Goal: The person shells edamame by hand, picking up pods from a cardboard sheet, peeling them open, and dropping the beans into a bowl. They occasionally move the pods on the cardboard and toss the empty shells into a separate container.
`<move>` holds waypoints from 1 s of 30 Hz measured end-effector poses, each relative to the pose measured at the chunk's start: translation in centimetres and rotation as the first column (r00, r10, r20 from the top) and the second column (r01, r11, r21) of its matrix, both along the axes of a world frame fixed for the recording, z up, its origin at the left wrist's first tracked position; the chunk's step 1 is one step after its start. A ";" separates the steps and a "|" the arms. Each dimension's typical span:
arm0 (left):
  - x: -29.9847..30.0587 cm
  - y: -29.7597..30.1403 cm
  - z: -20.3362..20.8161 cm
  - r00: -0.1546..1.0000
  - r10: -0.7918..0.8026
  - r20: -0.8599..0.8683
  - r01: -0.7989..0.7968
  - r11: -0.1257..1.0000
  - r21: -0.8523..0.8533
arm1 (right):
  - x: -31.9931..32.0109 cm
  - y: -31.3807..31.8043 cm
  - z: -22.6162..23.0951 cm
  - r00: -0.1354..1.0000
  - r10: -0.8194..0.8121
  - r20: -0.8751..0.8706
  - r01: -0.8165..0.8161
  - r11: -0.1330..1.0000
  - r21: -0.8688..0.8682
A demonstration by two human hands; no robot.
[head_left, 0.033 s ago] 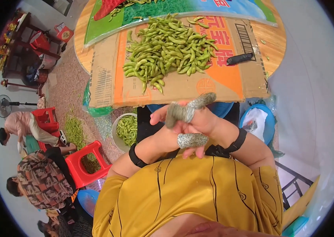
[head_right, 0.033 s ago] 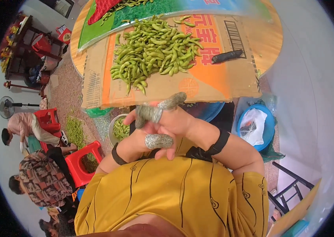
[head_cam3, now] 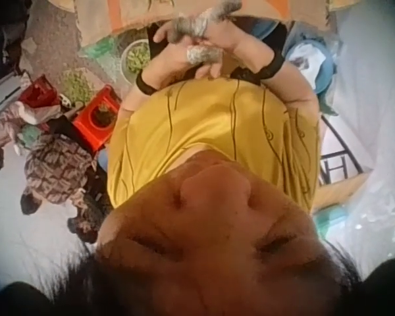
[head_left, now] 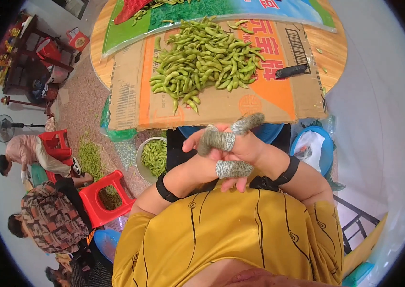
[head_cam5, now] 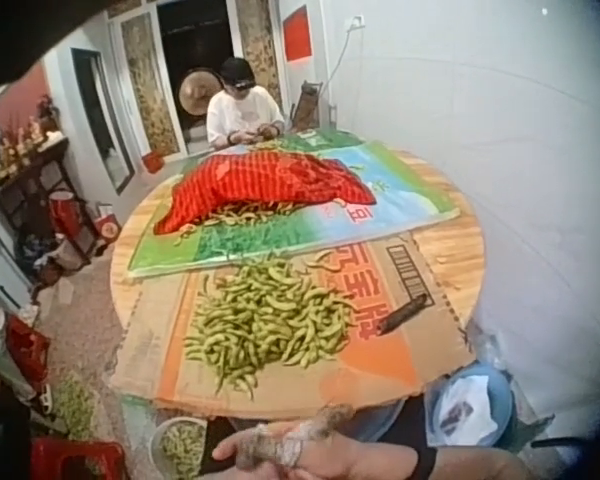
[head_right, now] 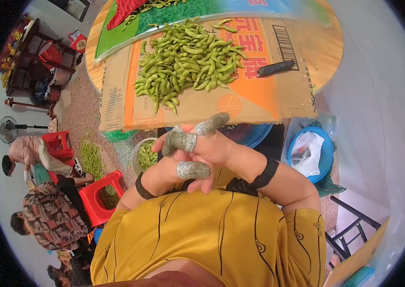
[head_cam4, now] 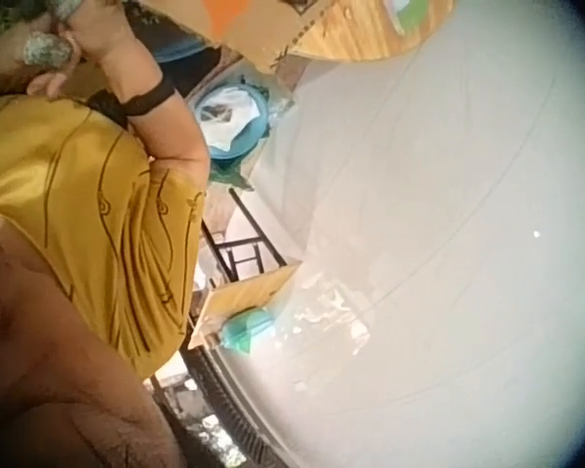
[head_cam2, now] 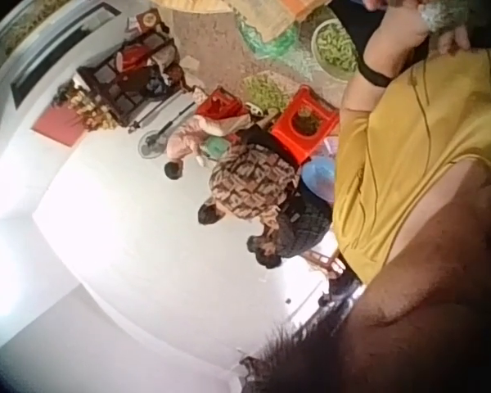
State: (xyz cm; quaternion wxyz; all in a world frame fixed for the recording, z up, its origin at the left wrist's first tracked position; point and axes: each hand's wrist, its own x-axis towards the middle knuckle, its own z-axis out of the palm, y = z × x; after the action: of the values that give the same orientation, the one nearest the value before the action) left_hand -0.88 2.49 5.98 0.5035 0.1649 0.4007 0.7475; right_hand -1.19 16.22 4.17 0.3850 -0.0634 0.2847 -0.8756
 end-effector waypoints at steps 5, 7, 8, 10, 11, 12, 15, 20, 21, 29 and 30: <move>-2.4 0.6 1.7 0.790 -0.149 -0.594 -0.065 0.944 -0.323 | 1.2 0.7 -2.4 0.938 -0.225 -0.265 0.303 0.903 0.306; -1.8 0.7 0.1 0.828 0.025 -0.561 -0.201 0.946 -0.255 | 1.4 0.5 -2.4 0.899 -0.385 -0.210 0.434 0.848 0.304; -1.4 0.8 -0.2 0.835 0.204 -0.512 -0.343 0.919 -0.194 | 1.3 0.5 -2.0 0.896 -0.391 -0.209 0.440 0.845 0.304; -1.0 1.4 0.2 0.841 0.283 -0.462 -0.384 0.913 -0.139 | 0.6 0.2 -1.0 0.826 -0.523 -0.210 0.564 0.777 0.281; -0.7 1.5 0.1 0.836 0.352 -0.420 -0.447 0.881 -0.152 | 0.4 0.3 -0.6 0.828 -0.503 -0.248 0.559 0.772 0.302; -0.7 1.6 0.0 0.824 0.422 -0.378 -0.509 0.844 -0.167 | 0.5 0.2 -0.7 0.826 -0.505 -0.250 0.562 0.770 0.301; -1.0 1.5 -0.5 0.776 0.484 -0.405 -0.566 0.817 -0.108 | 1.4 -0.9 -2.2 0.818 -0.486 -0.308 0.567 0.770 0.292; -0.6 1.8 -1.1 0.842 0.520 -0.139 -0.500 0.851 0.160 | 1.8 -1.0 -1.9 0.775 -0.504 -0.382 0.627 0.688 0.365; -0.5 1.8 -1.1 0.843 0.520 -0.140 -0.498 0.851 0.164 | 2.0 -0.9 -1.6 0.724 -0.462 -0.512 0.682 0.591 0.431; -0.9 2.3 -1.3 0.836 0.451 -0.311 -0.461 0.886 0.047 | 0.0 2.6 -1.4 0.719 -0.594 -0.359 0.693 0.583 0.423; -1.4 1.8 -1.5 0.819 0.426 -0.385 -0.468 0.884 -0.018 | -0.7 4.1 -1.5 0.640 -0.409 -0.650 0.759 0.469 0.452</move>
State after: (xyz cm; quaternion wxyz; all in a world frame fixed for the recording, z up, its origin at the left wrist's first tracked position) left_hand -2.31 4.30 4.50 0.2375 0.1759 0.5569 0.7762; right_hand -1.85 20.33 2.71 -0.0351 -0.0118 0.6749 -0.7370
